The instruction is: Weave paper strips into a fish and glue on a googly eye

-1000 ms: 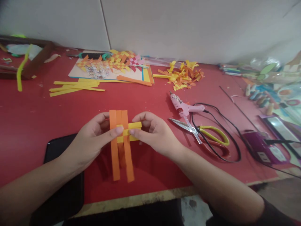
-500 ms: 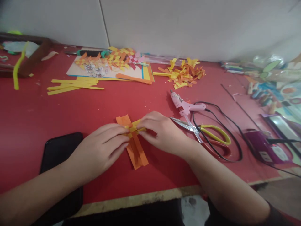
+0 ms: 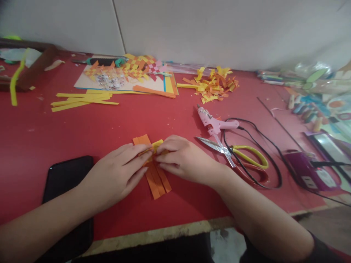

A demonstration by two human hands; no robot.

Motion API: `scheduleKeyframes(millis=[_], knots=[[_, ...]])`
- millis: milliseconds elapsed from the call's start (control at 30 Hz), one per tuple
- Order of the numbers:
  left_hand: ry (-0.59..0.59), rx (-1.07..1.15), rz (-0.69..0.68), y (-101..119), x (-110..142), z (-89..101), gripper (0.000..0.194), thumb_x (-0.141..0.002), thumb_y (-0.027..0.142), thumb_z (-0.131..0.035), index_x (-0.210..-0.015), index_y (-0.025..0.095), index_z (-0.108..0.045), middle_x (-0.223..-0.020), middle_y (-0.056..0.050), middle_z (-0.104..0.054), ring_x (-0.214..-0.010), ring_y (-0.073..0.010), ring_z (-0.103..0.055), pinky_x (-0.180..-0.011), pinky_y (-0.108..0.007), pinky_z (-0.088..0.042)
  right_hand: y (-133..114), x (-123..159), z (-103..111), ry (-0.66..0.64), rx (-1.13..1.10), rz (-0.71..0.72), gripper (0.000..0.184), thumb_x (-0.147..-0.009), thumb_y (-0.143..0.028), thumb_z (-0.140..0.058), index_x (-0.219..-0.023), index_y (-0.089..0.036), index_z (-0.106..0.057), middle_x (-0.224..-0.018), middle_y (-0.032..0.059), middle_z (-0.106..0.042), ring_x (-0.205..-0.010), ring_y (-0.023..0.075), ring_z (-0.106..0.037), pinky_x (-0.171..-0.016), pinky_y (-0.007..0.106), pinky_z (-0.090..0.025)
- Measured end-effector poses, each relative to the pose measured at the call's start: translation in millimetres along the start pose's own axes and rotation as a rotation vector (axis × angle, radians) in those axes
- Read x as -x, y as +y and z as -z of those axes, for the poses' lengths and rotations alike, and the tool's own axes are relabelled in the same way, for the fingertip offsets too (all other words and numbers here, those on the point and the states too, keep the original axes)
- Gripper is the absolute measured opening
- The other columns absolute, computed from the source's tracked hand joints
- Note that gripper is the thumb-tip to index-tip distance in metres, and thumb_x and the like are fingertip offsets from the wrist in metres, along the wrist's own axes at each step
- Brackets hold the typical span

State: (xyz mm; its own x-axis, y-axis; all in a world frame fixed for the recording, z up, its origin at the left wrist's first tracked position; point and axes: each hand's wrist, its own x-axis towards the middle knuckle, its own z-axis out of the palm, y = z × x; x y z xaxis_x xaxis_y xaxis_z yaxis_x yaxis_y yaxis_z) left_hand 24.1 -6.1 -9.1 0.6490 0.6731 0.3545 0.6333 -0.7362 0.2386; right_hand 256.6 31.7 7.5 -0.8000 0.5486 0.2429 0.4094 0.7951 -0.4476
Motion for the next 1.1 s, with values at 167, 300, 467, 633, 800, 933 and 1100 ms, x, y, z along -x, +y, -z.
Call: scheduleKeyframes(millis=[167,300,467,633,800,933,1100], knots=[[-0.025,-0.013,-0.027,-1.7,0.3,-2.1,0.029,-0.095,0.016,-0.050,-0.117,0.008,-0.068,-0.116,-0.011,-0.070,-0.102,-0.0290,-0.065,-0.094,-0.050,-0.056,-1.4,0.4,1.8,-0.018,0.031,0.034,0.018,-0.097,-0.022,-0.057,-0.099,-0.018,-0.075,-0.102,0.0084,-0.072,-0.095,0.0183,-0.063,-0.088,0.037,-0.053],[-0.055,-0.066,-0.040,-0.3,0.9,-2.3,0.026,-0.093,0.014,-0.052,-0.112,0.008,-0.069,-0.121,-0.012,-0.068,-0.108,-0.0311,-0.062,-0.095,-0.050,-0.055,-2.4,-0.2,1.7,-0.016,0.078,0.072,0.020,-0.097,-0.023,-0.058,-0.093,-0.019,-0.077,-0.103,0.0088,-0.071,-0.097,0.0190,-0.063,-0.089,0.038,-0.052],[-0.048,-0.087,-0.061,-0.4,1.0,-4.4,0.028,-0.094,0.014,-0.050,-0.114,0.006,-0.068,-0.122,-0.013,-0.068,-0.112,-0.0312,-0.061,-0.099,-0.049,-0.053,-2.8,-0.6,2.2,-0.026,0.053,0.044,0.019,-0.095,-0.021,-0.059,-0.091,-0.018,-0.078,-0.104,0.0092,-0.070,-0.097,0.0187,-0.062,-0.090,0.037,-0.052],[-0.050,-0.022,-0.041,-1.8,2.7,-6.8,0.034,-0.095,0.013,-0.046,-0.124,0.004,-0.062,-0.123,-0.016,-0.068,-0.112,-0.0294,-0.063,-0.099,-0.049,-0.053,-2.1,0.4,2.3,-0.036,0.024,0.022,0.019,-0.095,-0.022,-0.060,-0.094,-0.018,-0.078,-0.107,0.0104,-0.070,-0.101,0.0199,-0.062,-0.093,0.038,-0.051],[-0.061,-0.025,-0.045,-1.8,1.7,-4.5,0.030,-0.096,0.013,-0.046,-0.117,0.009,-0.067,-0.122,-0.013,-0.069,-0.110,-0.0283,-0.064,-0.102,-0.051,-0.050,-1.8,1.1,3.2,-0.048,0.011,0.013,0.019,-0.095,-0.025,-0.059,-0.098,-0.019,-0.077,-0.110,0.0099,-0.070,-0.102,0.0203,-0.063,-0.092,0.038,-0.052],[-0.092,-0.058,-0.027,0.0,0.8,-2.1,0.029,-0.094,0.011,-0.049,-0.116,0.012,-0.068,-0.128,-0.013,-0.066,-0.114,-0.0283,-0.061,-0.106,-0.052,-0.046,-2.0,1.4,5.6,-0.085,-0.010,-0.008,0.017,-0.094,-0.027,-0.062,-0.102,-0.020,-0.076,-0.112,0.0089,-0.069,-0.106,0.0206,-0.062,-0.095,0.038,-0.050],[-0.067,-0.145,-0.044,1.4,2.0,-0.2,0.032,-0.093,0.014,-0.054,-0.121,0.011,-0.067,-0.132,-0.009,-0.066,-0.116,-0.0329,-0.056,-0.103,-0.054,-0.045,-3.3,0.9,7.6,-0.114,-0.023,-0.011,0.018,-0.094,-0.027,-0.062,-0.104,-0.019,-0.075,-0.114,0.0093,-0.069,-0.108,0.0212,-0.062,-0.098,0.037,-0.049]])
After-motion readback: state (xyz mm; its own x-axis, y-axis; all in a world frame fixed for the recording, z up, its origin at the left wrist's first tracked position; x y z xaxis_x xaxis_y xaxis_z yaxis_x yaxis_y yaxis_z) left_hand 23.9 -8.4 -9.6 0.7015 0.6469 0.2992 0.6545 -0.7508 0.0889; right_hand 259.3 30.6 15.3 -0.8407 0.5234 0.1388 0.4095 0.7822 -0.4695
